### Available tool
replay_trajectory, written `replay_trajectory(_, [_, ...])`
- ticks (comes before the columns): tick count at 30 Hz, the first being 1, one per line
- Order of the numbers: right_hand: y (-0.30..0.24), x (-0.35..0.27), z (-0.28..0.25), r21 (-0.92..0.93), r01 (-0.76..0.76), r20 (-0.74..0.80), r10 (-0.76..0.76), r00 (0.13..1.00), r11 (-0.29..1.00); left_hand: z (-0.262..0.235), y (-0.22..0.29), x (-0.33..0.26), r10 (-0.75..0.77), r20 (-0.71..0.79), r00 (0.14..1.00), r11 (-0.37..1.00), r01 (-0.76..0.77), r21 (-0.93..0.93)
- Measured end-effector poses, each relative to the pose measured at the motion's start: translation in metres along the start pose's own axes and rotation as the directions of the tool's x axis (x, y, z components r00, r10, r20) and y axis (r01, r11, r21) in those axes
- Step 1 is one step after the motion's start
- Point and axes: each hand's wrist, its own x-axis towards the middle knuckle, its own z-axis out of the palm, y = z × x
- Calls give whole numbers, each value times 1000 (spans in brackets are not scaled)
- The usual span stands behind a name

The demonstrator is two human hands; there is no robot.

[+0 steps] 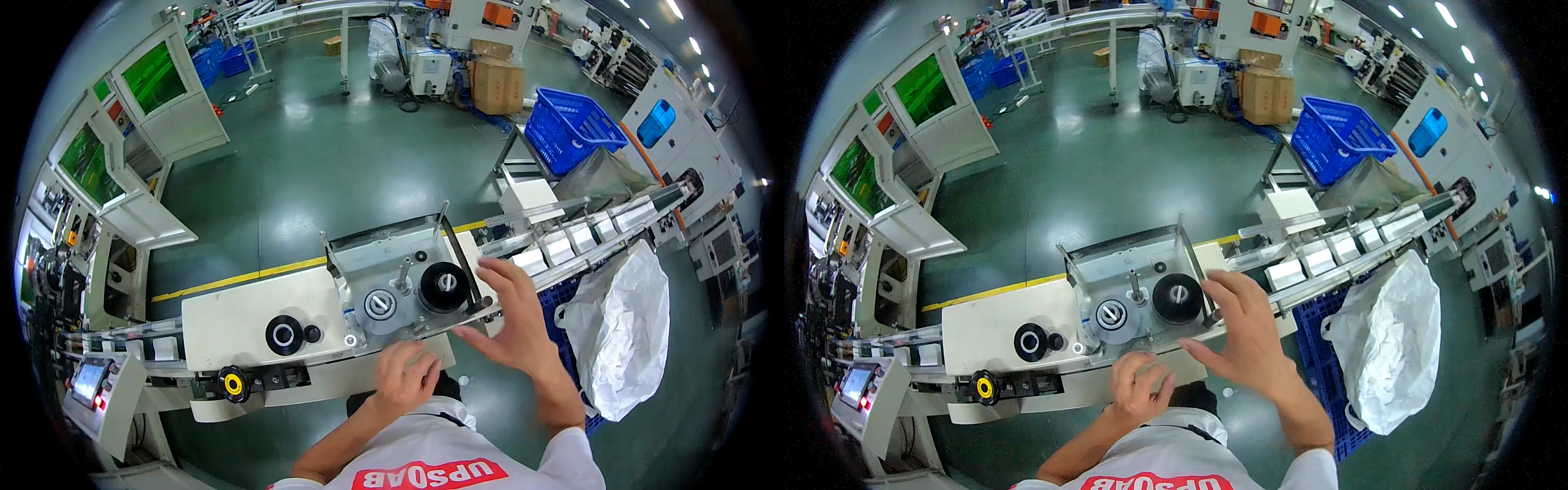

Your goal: The person removes a black tape roll from a plastic bag, places it on a machine, and then loads additional tape rolls onto the machine's spindles. They adjust the tape and secure it in place, ensuring the rolls are properly positioned for operation.

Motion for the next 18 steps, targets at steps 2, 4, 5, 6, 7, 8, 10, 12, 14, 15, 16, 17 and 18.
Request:
replay_trajectory(2, [-1,30,-4,-17,61,147,-58,987,998,5,1,0,-12,-20,1000,999,13,44])
replay_trajectory(4, [7,48,-3,-50,153,289,-133,948,987,9,3,3,-30,-28,999,996,32,78])
replay_trajectory(5, [9,55,-1,-61,177,378,-141,915,982,10,3,3,-28,-18,999,994,30,104])
replay_trajectory(6, [12,62,2,-70,202,464,-147,874,977,12,4,4,-27,-7,1000,991,28,131])
replay_trajectory(7, [16,71,6,-100,239,548,-148,823,966,13,3,4,-27,4,1000,987,26,157])
replay_trajectory(8, [18,78,10,-114,251,612,-131,780,961,15,3,2,-41,-1,999,984,40,173])
replay_trajectory(10, [19,86,16,-144,276,726,-89,682,950,19,4,-3,-67,-11,998,977,68,203])
replay_trajectory(12, [16,92,17,-163,263,783,-37,620,951,20,5,-4,-119,64,991,948,94,304])
replay_trajectory(14, [16,95,21,-160,289,789,-53,613,944,22,8,-2,-174,87,981,921,131,367])
replay_trajectory(15, [18,93,24,-147,320,766,-97,635,936,24,10,0,-199,73,977,911,157,381])
replay_trajectory(16, [19,92,27,-135,350,742,-139,656,927,25,11,1,-223,60,973,901,182,393])
replay_trajectory(17, [18,93,27,-136,337,751,-124,648,932,26,12,2,-241,59,969,891,196,410])
replay_trajectory(18, [16,93,26,-138,322,760,-109,641,937,27,13,2,-258,58,964,880,210,426])
